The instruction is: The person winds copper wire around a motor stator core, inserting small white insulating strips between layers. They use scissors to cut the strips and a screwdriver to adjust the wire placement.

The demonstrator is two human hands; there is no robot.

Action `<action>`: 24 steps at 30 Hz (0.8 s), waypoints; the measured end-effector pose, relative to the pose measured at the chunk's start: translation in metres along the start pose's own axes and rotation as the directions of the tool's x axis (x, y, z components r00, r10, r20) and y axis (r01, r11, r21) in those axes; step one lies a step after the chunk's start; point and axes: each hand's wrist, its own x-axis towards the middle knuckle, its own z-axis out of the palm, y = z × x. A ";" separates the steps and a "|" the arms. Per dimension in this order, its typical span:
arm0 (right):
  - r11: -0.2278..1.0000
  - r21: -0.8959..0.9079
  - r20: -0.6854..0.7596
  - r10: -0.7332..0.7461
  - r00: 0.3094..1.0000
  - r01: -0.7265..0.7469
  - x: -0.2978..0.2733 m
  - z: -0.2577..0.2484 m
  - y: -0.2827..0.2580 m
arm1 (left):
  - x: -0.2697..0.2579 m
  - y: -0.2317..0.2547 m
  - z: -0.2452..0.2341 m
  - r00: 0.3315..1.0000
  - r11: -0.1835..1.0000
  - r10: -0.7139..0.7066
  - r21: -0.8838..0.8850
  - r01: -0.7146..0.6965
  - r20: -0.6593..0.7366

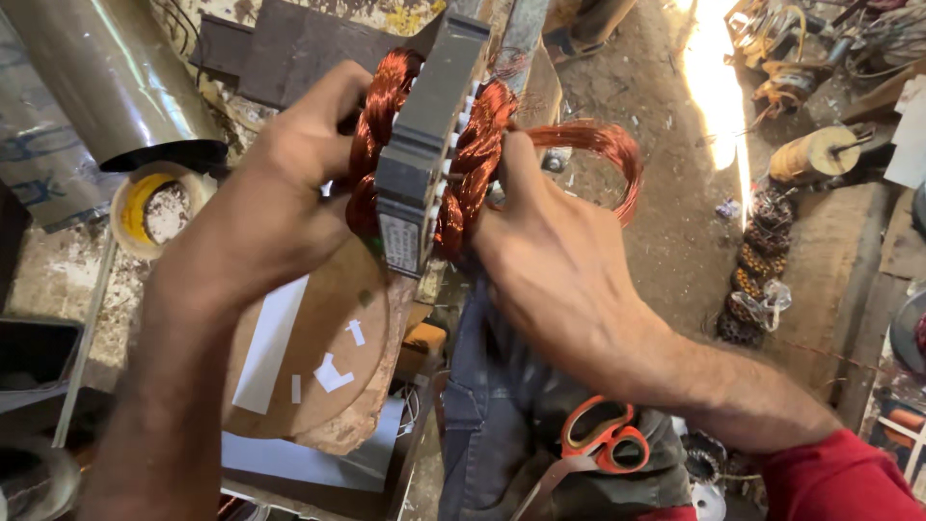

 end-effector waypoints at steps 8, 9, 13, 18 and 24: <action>0.787 0.561 -0.488 0.062 0.871 0.258 -0.010 0.015 0.017 | -0.022 0.010 -0.011 0.972 0.790 0.195 0.609 -0.077 -0.131; 0.716 0.636 -0.475 0.068 0.877 0.289 -0.010 0.017 0.023 | -0.021 0.012 -0.010 0.976 0.793 0.166 0.608 -0.046 -0.143; 0.694 0.674 -0.435 0.097 0.895 0.252 -0.004 0.019 0.030 | -0.015 0.015 -0.006 0.982 0.905 -0.075 0.401 0.139 -0.171; 0.825 0.512 -0.446 0.021 0.895 0.237 -0.005 0.011 0.033 | -0.008 0.009 0.001 0.952 0.955 -0.287 -0.107 0.275 -0.108; 0.765 0.631 -0.364 0.144 0.920 0.130 -0.004 0.020 0.029 | -0.012 0.012 0.006 0.950 0.919 -0.214 0.284 0.275 -0.226</action>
